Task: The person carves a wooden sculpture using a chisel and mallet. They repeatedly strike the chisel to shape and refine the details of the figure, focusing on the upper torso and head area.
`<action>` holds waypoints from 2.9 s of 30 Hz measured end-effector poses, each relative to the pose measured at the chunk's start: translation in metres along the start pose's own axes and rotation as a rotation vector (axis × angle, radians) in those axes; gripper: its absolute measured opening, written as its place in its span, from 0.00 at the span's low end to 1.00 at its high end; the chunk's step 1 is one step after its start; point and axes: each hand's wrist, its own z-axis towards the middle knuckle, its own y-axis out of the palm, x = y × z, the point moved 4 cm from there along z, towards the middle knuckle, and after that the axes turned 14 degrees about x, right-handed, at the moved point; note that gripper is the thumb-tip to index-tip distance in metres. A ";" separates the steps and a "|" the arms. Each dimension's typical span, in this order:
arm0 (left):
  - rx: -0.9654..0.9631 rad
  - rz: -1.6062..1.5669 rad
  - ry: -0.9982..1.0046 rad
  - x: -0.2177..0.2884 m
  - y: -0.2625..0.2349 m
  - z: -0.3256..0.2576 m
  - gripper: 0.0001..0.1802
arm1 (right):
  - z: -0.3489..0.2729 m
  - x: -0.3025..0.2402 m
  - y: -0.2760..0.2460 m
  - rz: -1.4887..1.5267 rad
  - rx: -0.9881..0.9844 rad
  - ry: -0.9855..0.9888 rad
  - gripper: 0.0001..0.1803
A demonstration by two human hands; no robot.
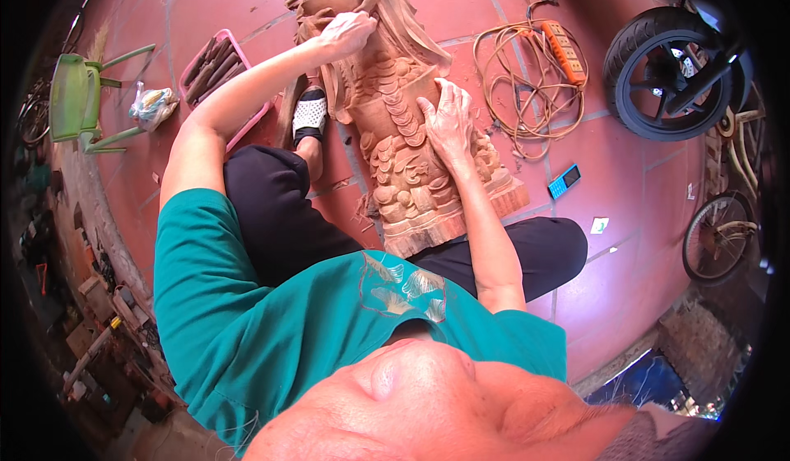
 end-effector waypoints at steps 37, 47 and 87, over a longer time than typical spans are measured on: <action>0.019 -0.019 -0.079 -0.015 0.003 -0.013 0.21 | 0.000 0.003 0.001 0.029 0.050 -0.007 0.27; 0.052 -0.005 -0.079 0.004 -0.005 -0.016 0.21 | -0.002 0.004 0.002 0.026 0.050 -0.001 0.27; -0.089 -0.043 0.114 0.046 -0.001 -0.020 0.16 | -0.001 0.002 0.002 0.039 0.030 0.009 0.27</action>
